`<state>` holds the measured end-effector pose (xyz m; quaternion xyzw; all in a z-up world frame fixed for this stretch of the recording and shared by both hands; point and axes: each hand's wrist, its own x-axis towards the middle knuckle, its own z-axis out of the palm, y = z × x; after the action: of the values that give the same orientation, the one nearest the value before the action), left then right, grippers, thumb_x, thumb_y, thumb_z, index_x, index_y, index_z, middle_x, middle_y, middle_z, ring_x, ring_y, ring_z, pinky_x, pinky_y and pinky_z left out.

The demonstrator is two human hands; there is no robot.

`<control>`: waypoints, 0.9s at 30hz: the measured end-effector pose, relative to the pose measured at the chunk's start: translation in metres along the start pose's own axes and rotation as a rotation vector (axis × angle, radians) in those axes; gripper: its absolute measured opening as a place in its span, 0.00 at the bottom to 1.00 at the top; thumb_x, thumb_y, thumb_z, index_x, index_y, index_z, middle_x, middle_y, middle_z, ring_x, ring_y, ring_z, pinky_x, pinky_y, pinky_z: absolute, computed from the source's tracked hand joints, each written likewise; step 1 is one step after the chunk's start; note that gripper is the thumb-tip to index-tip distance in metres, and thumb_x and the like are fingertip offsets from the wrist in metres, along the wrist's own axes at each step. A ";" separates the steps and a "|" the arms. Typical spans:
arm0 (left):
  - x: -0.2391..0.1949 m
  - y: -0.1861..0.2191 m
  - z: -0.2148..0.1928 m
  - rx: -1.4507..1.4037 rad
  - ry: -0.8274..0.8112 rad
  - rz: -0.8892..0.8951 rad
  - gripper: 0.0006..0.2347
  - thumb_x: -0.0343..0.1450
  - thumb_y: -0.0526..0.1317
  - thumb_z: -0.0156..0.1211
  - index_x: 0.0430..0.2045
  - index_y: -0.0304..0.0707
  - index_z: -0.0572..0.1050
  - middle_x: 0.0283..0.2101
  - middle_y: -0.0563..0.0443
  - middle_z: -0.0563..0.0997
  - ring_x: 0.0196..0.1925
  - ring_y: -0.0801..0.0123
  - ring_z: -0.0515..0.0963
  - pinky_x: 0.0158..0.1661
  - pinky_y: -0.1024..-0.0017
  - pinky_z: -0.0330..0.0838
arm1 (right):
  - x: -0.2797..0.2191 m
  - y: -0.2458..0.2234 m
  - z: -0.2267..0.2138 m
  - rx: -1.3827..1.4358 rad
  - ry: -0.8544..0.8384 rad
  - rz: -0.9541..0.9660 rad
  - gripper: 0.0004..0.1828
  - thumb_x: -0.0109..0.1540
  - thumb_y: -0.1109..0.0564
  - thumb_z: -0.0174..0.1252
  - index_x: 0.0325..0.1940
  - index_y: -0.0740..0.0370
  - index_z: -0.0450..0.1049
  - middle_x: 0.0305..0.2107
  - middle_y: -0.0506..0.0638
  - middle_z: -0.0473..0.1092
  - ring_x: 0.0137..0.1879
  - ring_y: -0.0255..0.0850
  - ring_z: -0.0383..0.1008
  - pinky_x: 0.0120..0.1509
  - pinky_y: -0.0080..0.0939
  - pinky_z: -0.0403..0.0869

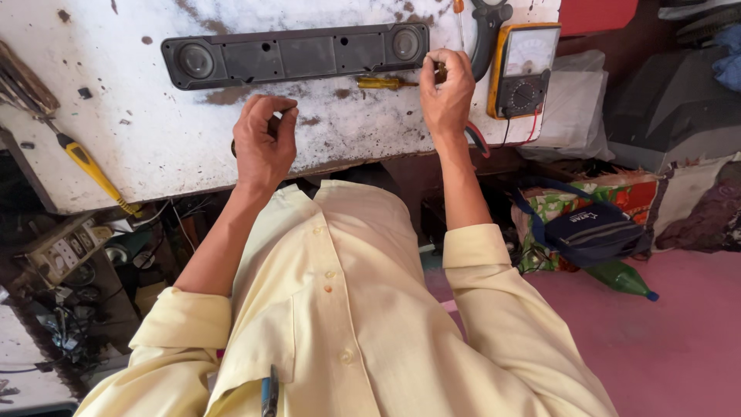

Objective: The person disassembles a black soundbar, removes the back cover, and manipulates internal components including wires and a circuit board. They use a screwdriver to remove screws and a magnifying glass to inspect parts. The person then reassembles the soundbar by placing the back cover and securing it with screws.

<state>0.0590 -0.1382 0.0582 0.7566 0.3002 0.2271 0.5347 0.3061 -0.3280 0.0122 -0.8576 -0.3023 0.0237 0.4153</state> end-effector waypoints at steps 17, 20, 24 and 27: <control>0.011 0.003 0.017 0.086 -0.051 0.013 0.03 0.75 0.26 0.62 0.40 0.29 0.78 0.42 0.44 0.78 0.31 0.65 0.77 0.33 0.69 0.71 | 0.006 -0.008 -0.046 0.439 0.088 -0.046 0.08 0.76 0.67 0.51 0.59 0.67 0.69 0.48 0.57 0.78 0.51 0.40 0.79 0.56 0.40 0.80; 0.012 0.003 0.019 0.239 -0.077 0.130 0.05 0.73 0.27 0.62 0.40 0.31 0.78 0.46 0.41 0.79 0.42 0.53 0.79 0.42 0.60 0.75 | 0.001 -0.022 -0.038 0.442 0.093 -0.070 0.06 0.75 0.66 0.50 0.57 0.66 0.67 0.48 0.56 0.79 0.55 0.40 0.82 0.59 0.41 0.84; 0.009 0.000 0.024 0.300 -0.102 0.183 0.05 0.72 0.29 0.62 0.40 0.32 0.79 0.47 0.39 0.78 0.51 0.46 0.77 0.51 0.54 0.73 | 0.000 -0.027 -0.027 0.349 0.094 -0.106 0.06 0.75 0.66 0.51 0.57 0.67 0.67 0.47 0.56 0.79 0.53 0.39 0.82 0.59 0.40 0.83; 0.009 -0.003 0.029 0.314 -0.156 0.136 0.04 0.73 0.28 0.62 0.38 0.31 0.79 0.47 0.40 0.78 0.52 0.48 0.76 0.53 0.56 0.73 | -0.002 -0.020 -0.024 0.265 0.079 -0.129 0.06 0.74 0.66 0.52 0.55 0.68 0.69 0.47 0.57 0.77 0.52 0.40 0.81 0.57 0.39 0.82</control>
<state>0.0839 -0.1506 0.0464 0.8646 0.2376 0.1540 0.4151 0.3016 -0.3363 0.0418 -0.7744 -0.3344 0.0029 0.5371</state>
